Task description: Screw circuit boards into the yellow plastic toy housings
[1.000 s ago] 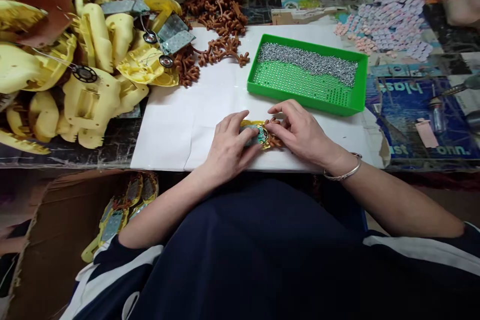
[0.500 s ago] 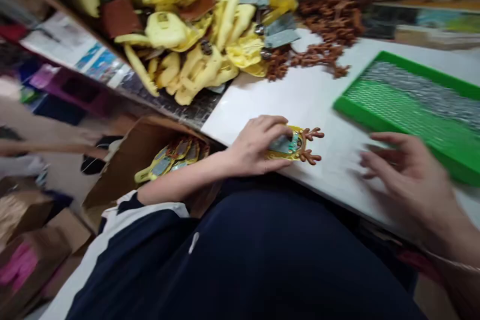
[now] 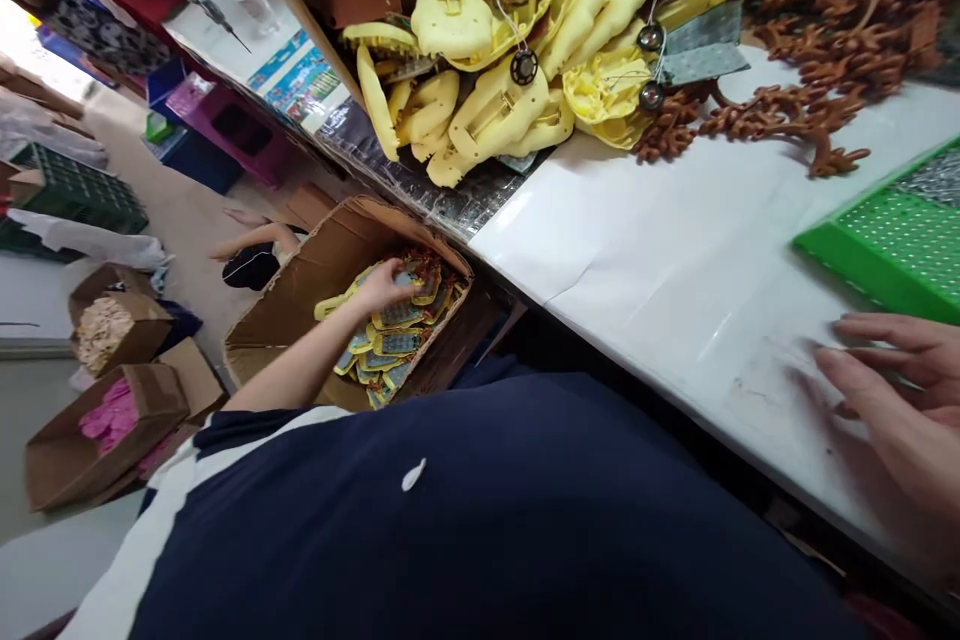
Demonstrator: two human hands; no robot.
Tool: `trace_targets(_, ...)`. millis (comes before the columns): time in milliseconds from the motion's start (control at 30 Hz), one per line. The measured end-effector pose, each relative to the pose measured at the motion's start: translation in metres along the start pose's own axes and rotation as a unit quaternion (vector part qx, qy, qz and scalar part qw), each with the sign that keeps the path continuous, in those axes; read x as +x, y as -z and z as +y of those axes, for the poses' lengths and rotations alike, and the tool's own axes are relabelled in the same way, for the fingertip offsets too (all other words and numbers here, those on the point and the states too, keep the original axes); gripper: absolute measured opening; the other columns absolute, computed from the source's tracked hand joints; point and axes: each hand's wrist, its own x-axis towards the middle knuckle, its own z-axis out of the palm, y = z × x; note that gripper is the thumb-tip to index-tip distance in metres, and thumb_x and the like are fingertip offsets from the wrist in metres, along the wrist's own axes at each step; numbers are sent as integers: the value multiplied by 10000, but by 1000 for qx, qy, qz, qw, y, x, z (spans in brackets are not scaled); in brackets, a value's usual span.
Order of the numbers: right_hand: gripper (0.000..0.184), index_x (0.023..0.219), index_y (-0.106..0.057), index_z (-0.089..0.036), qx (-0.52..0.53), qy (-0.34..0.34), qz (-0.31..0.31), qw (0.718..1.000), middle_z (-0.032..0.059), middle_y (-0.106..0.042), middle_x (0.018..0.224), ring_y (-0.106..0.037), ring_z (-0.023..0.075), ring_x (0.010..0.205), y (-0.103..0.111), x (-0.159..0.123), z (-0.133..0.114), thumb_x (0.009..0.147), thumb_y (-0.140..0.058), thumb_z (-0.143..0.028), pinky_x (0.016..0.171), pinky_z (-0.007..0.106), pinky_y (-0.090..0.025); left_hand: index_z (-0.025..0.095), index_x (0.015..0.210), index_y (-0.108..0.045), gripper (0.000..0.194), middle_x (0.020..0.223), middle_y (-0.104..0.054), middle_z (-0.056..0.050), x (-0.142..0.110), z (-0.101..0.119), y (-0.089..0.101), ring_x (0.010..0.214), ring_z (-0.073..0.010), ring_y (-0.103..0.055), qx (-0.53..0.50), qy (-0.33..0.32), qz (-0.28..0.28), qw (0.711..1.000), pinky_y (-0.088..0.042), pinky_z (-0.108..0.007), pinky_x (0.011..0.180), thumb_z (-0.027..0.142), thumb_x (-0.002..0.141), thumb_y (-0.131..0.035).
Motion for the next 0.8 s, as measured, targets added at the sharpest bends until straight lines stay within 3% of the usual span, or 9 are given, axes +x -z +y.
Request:
trace_targets(100,248,889,-644,-273,56,-27,-17,998,136,-696,1068,-698,252,791,8,3,-19,717,-657,-451,664,442,-592,128,1089,-641,514,1107,-716,-181,-7,13,-52,1164,-394,-651,13,18,45,999,-525,-513,1027,374,653,-758)
trace_targets(200,268,810,-636,-251,81,-15,-12,997,130,-693,988,-682,234,712,11,5,-28,651,-628,-467,633,421,-589,133,1043,-643,434,1005,-707,-178,-11,26,-61,1094,-414,-660,12,-1,100,995,-537,-549,982,290,646,-720)
trace_targets(333,295,832,-656,-231,104,6,-16,994,122,-691,1001,-666,203,676,10,7,-24,707,-621,-496,570,362,-565,138,1082,-603,319,1096,-656,-189,-4,47,-16,1128,-366,-630,-8,-62,215,975,-532,-533,981,293,807,-556)
trace_targets(400,284,856,-655,-228,101,33,-26,994,110,-692,994,-655,191,668,10,7,-21,753,-613,-488,591,354,-565,162,1095,-588,287,1164,-626,-174,-1,70,13,1181,-328,-593,-17,-140,293,946,-503,-507,1028,321,864,-531)
trace_targets(500,271,877,-653,-227,96,66,-30,993,98,-696,986,-647,185,664,10,7,-18,798,-599,-481,618,357,-561,216,1049,-623,199,1092,-645,-110,4,126,39,1095,-281,-608,-11,-411,407,816,-486,-478,1022,344,901,-588)
trace_targets(533,269,877,-656,-227,96,69,-27,993,98,-697,983,-647,187,665,10,7,-17,807,-594,-480,615,357,-558,228,1080,-627,190,1101,-650,-101,7,148,42,1086,-271,-606,10,-465,410,785,-480,-470,1014,321,920,-585)
trace_targets(600,258,876,-665,-226,99,71,-21,992,98,-700,970,-655,193,673,10,5,-14,823,-589,-466,617,359,-558,229,1130,-630,219,1167,-655,-118,16,194,43,1102,-286,-592,84,-524,379,758,-469,-474,990,310,930,-594)
trace_targets(700,214,869,-661,-229,116,85,-9,990,91,-704,936,-676,206,693,9,3,-9,837,-600,-432,637,363,-570,209,1060,-649,171,1196,-657,-143,37,248,39,1138,-337,-570,194,-514,320,771,-444,-503,962,249,897,-615)
trace_targets(800,184,863,-653,-230,129,94,-4,987,88,-707,922,-683,211,693,9,3,-6,850,-599,-407,621,355,-568,189,904,-635,45,1078,-676,-143,56,273,38,1105,-342,-585,234,-500,273,788,-418,-503,958,191,901,-590)
